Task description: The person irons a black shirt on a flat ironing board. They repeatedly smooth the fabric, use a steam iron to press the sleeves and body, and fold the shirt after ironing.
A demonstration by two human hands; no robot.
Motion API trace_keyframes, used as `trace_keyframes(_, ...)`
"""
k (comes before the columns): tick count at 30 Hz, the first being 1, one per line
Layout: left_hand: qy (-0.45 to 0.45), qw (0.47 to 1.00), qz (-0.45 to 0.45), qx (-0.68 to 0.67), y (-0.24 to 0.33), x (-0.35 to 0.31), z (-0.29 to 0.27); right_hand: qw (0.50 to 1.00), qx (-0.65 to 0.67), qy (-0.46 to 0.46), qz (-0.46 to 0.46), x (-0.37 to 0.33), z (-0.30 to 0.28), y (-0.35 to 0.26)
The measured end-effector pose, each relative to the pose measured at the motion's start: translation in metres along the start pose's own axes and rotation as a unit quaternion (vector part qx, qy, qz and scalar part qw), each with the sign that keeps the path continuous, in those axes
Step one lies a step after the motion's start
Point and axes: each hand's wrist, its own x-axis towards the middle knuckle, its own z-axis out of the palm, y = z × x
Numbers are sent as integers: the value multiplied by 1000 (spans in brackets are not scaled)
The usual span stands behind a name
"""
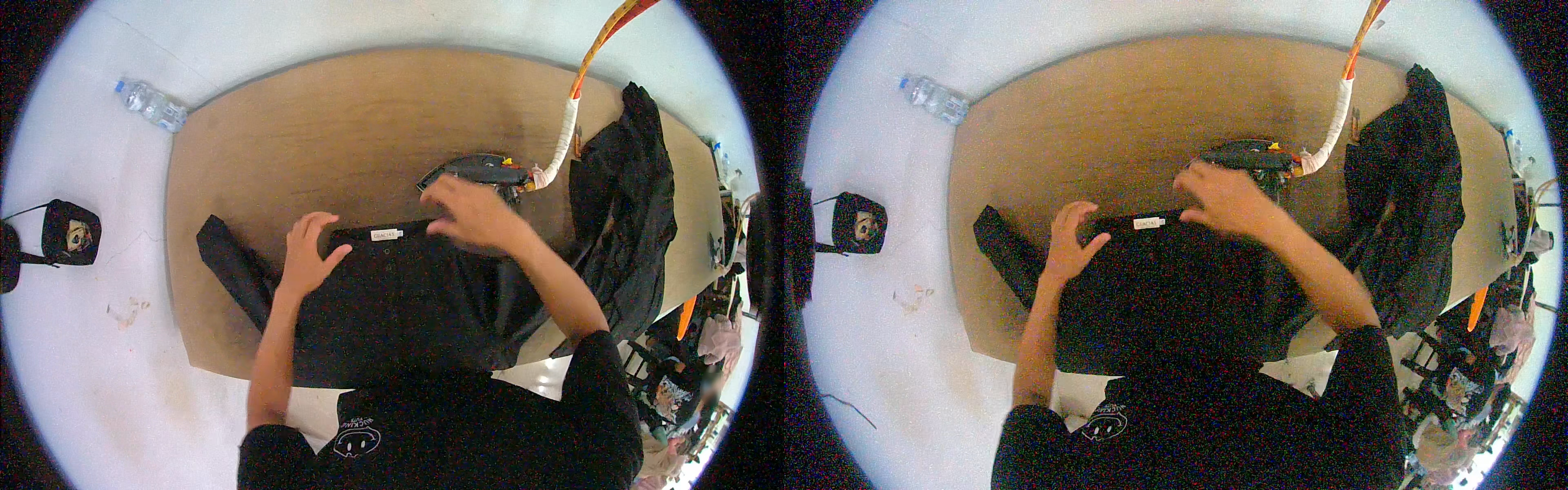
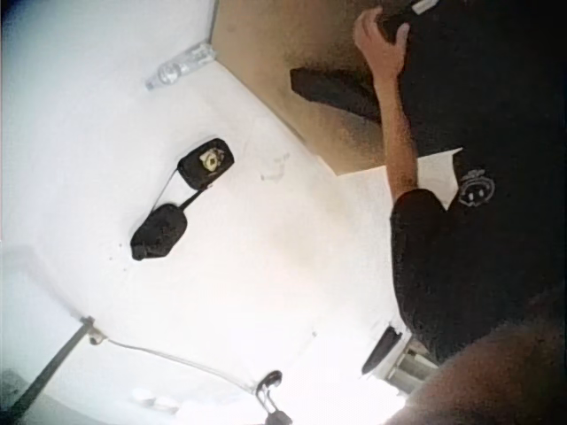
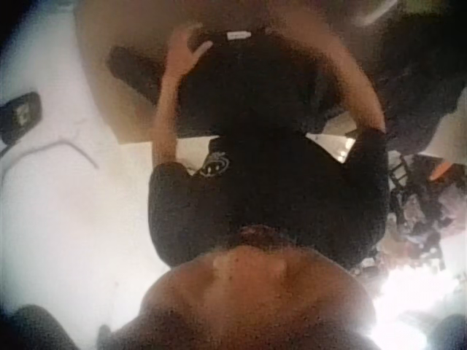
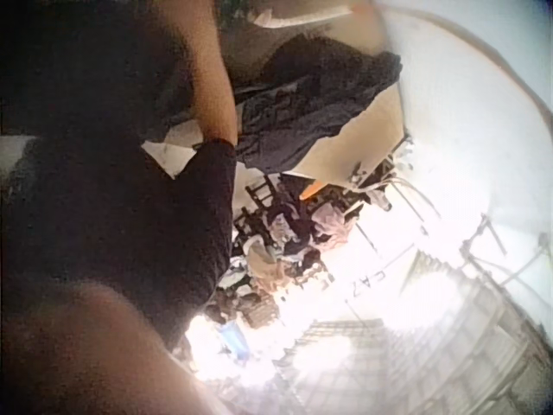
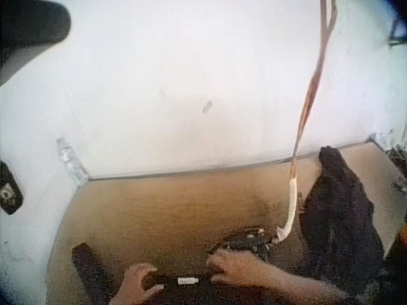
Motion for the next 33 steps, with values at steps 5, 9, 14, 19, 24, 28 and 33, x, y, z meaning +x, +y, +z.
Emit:
trace_keyframes(5, 121, 986, -97, -66, 47, -66, 0, 968, -55, -154, 192, 43, -53, 32)
trace_keyframes(9, 72, 984, -122, -105, 79, -124, 23, 984, -71, -113, 114, 60, -33, 28)
trace_keyframes(14, 27, 998, -25, -48, 113, -169, 67, 988, -48, -133, 55, 67, 17, -74)
trace_keyframes(19, -141, 983, -2, 119, 102, -198, 90, 960, -68, -223, 155, 97, 76, -127)
trace_keyframes(24, -83, 990, 20, 113, 97, -219, 98, 977, -92, -85, 174, 95, 99, -100)
trace_keyframes(28, -56, 998, 21, -10, 99, -214, 78, 978, -98, -18, 185, 77, 84, -110)
trace_keyframes(33, 89, 950, -96, -284, 55, -145, 26, 955, -31, 68, 286, 34, 79, -165)
